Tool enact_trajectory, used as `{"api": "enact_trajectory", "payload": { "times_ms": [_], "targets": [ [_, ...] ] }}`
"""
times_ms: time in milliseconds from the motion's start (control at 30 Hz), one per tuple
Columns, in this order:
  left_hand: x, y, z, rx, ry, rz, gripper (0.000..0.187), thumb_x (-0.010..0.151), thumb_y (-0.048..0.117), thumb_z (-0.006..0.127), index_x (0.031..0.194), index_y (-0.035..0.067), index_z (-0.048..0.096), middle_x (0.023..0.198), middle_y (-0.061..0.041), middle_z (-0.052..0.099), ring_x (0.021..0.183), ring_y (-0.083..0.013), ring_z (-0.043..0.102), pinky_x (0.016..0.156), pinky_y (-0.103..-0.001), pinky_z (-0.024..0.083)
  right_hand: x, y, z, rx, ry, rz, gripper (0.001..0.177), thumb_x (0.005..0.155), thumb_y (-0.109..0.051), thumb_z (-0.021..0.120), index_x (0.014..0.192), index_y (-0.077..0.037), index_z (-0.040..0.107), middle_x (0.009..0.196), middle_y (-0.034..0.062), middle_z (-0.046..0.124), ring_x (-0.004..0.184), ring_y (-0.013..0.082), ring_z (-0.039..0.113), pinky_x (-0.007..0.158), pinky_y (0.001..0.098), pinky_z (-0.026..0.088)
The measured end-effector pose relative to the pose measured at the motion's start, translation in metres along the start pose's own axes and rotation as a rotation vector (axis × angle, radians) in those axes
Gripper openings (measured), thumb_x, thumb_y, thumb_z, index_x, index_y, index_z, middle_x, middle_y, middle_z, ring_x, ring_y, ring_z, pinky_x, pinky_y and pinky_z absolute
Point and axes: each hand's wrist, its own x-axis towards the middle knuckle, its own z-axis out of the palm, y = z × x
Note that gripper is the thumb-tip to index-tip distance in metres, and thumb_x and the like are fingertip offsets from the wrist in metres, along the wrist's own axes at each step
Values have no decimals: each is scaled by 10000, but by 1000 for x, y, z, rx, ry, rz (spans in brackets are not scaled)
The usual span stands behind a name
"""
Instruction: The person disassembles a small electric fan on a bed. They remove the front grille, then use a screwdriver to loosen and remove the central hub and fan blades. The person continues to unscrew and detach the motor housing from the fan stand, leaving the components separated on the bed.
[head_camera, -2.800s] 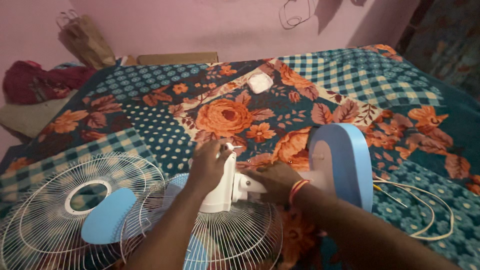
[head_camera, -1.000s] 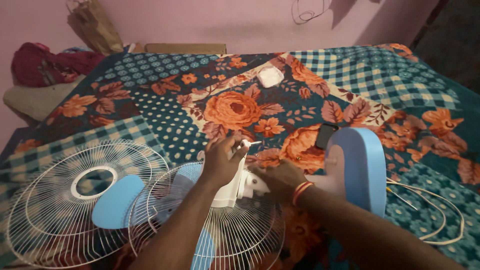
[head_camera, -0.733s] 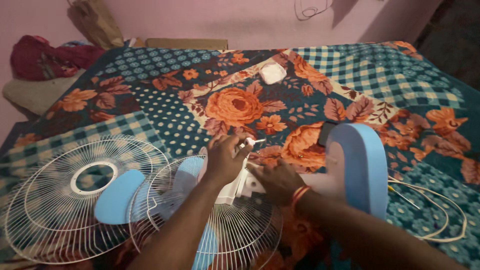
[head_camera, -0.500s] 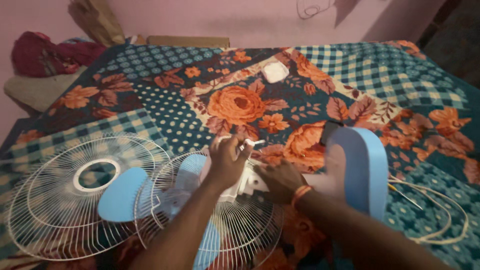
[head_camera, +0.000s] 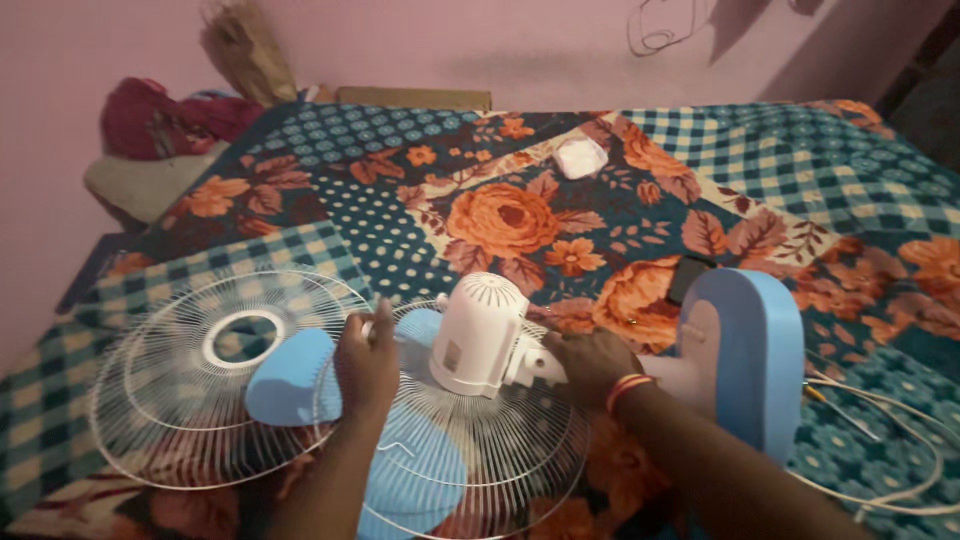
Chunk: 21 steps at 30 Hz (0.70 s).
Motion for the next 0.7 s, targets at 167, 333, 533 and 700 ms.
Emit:
{"api": "enact_trajectory", "payload": {
  "times_ms": [167, 333, 533, 700],
  "targets": [
    [23, -35, -7, 427, -46, 28, 493, 973, 463, 580, 1070, -13, 660, 1068, -249, 731, 1003, -429, 705, 852, -504, 541, -6, 4, 5, 9, 3, 10, 648, 774, -555, 761, 1238, -163, 534, 1051, 126, 716, 978, 347, 693, 846, 496, 518],
    [67, -61, 62, 232, -211, 108, 555, 997, 514, 555, 1194, -2, 609, 1067, -269, 710, 1022, -442, 678, 861, -501, 517, -2, 7, 4, 133, 7, 68, 712, 771, -611, 763, 1320, -216, 539, 1121, 135, 699, 1007, 369, 682, 878, 507, 518],
    [36, -49, 100, -303, -419, -345, 442, 999, 414, 497, 1125, 43, 701, 994, -138, 753, 878, -274, 695, 788, -418, 523, -34, 21, 8, 218, 12, 303, 742, 607, -584, 837, 1247, -267, 633, 1132, 95, 718, 1008, 319, 706, 868, 466, 554],
    [7, -38, 104, -427, -385, -538, 372, 999, 320, 483, 1067, 47, 726, 910, -100, 728, 771, -231, 667, 708, -418, 522, -43, 20, 5, 169, -62, 381, 640, 679, -629, 808, 1154, -235, 636, 1000, 77, 747, 944, 290, 739, 825, 471, 573]
  ]
}}
